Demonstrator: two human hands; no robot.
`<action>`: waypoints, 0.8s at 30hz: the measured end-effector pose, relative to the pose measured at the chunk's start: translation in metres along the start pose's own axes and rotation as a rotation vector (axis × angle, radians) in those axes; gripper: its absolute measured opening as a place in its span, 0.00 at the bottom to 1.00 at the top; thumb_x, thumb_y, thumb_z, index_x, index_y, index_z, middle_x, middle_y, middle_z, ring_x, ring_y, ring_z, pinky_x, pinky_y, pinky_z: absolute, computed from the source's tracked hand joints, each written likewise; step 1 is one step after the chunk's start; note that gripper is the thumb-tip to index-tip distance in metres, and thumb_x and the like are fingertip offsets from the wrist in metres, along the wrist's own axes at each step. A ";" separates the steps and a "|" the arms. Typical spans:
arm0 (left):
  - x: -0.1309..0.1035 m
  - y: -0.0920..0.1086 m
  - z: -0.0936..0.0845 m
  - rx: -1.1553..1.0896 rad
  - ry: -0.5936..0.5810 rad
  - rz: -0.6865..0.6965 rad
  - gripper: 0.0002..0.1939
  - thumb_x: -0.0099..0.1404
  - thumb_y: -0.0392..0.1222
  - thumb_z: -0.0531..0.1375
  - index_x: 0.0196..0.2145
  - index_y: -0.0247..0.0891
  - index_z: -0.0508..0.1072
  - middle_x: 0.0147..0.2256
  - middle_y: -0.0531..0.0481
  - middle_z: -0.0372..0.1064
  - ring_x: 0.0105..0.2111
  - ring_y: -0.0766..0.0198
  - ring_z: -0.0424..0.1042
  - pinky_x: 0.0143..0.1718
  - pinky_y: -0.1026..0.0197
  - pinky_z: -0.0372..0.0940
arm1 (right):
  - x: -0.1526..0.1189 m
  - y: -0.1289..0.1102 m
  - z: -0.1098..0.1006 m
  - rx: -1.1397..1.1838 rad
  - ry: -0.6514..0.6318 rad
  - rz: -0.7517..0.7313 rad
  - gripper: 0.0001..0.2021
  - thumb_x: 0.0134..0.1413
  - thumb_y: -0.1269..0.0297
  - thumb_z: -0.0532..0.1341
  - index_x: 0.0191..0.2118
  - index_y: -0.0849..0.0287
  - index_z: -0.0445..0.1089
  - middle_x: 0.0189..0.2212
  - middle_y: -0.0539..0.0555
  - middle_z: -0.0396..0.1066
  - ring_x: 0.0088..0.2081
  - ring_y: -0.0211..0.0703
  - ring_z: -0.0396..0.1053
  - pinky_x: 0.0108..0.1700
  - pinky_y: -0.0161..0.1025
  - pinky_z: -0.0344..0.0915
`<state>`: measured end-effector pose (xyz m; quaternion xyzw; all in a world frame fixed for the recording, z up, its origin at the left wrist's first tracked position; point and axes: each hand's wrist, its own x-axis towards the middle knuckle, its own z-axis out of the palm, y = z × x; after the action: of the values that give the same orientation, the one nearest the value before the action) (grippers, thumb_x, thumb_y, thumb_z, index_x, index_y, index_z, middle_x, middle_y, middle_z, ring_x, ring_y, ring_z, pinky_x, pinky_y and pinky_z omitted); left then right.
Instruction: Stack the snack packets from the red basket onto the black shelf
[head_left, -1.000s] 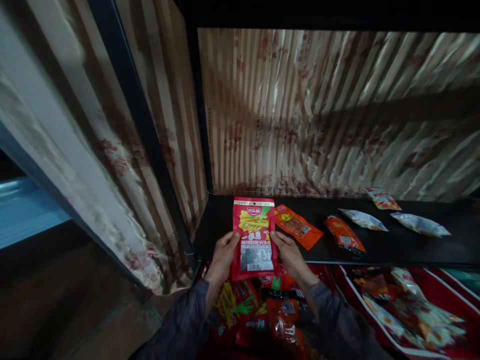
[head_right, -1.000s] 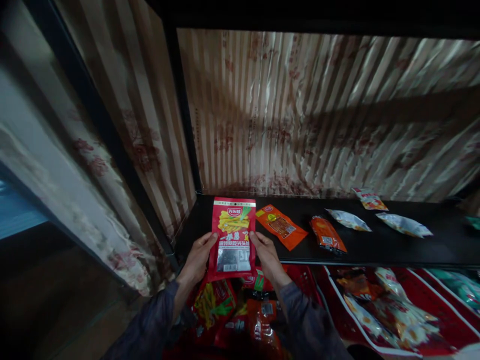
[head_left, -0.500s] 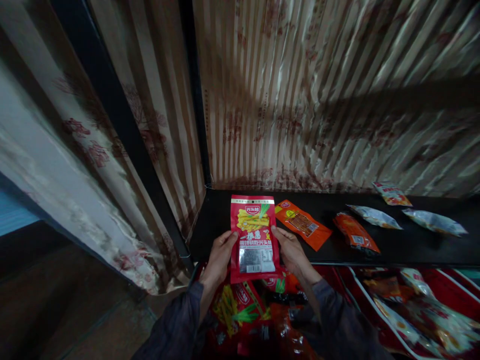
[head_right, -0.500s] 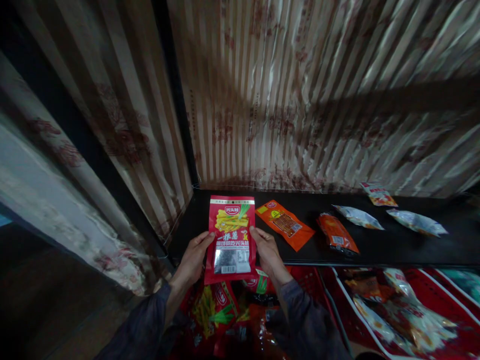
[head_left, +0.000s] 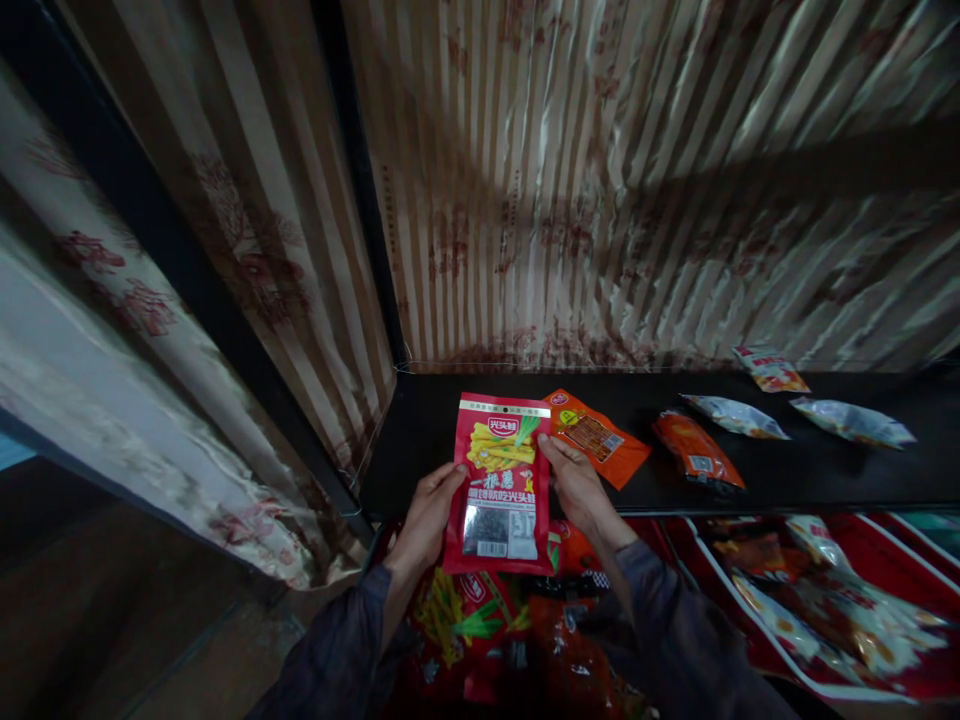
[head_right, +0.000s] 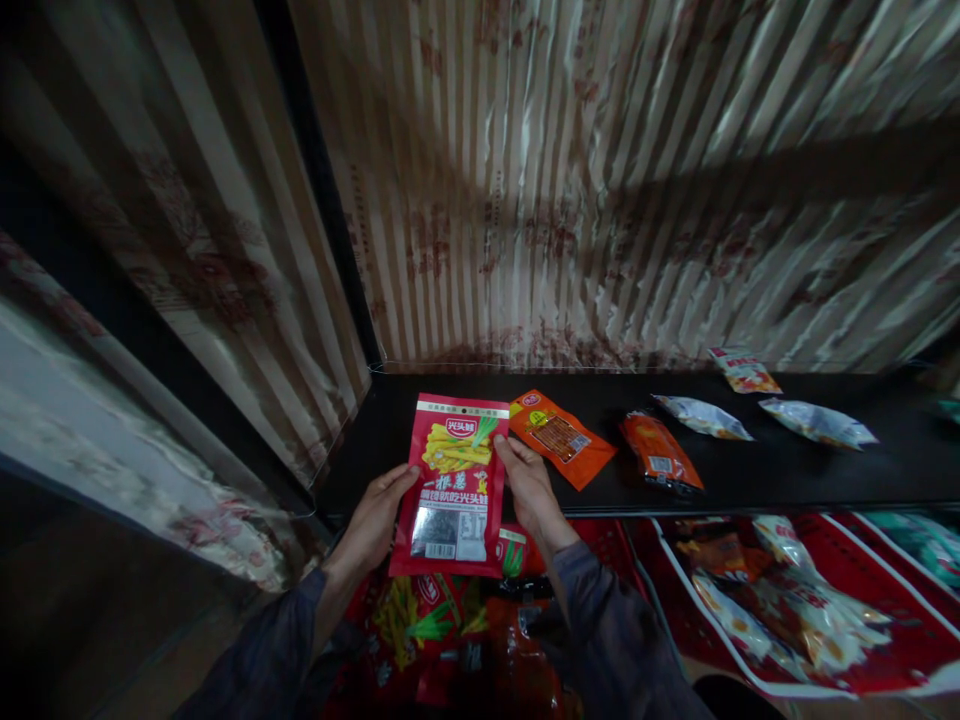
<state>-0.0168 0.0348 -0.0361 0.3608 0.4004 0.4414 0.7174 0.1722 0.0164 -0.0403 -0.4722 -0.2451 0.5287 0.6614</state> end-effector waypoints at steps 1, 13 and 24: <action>0.000 -0.001 0.000 0.000 0.004 -0.001 0.23 0.43 0.53 0.72 0.32 0.35 0.76 0.29 0.48 0.78 0.28 0.59 0.75 0.34 0.59 0.68 | 0.001 -0.001 0.000 0.006 0.004 -0.012 0.19 0.33 0.49 0.73 0.30 0.56 0.75 0.31 0.54 0.80 0.38 0.54 0.77 0.37 0.44 0.73; -0.003 -0.005 0.001 -0.033 -0.035 -0.015 0.23 0.45 0.53 0.71 0.36 0.36 0.78 0.35 0.45 0.79 0.36 0.53 0.77 0.38 0.57 0.69 | 0.017 -0.012 0.010 -0.024 0.017 -0.063 0.17 0.36 0.49 0.71 0.28 0.55 0.72 0.28 0.55 0.79 0.36 0.55 0.77 0.34 0.44 0.73; 0.003 -0.002 -0.002 -0.033 -0.014 0.027 0.28 0.44 0.59 0.71 0.37 0.35 0.78 0.36 0.44 0.79 0.37 0.51 0.77 0.41 0.55 0.69 | -0.001 -0.019 0.001 -0.145 0.036 -0.039 0.18 0.38 0.50 0.72 0.35 0.55 0.75 0.29 0.51 0.78 0.31 0.42 0.75 0.33 0.36 0.70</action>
<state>-0.0171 0.0368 -0.0393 0.3574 0.3830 0.4552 0.7200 0.1801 0.0160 -0.0234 -0.5235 -0.2799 0.4879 0.6400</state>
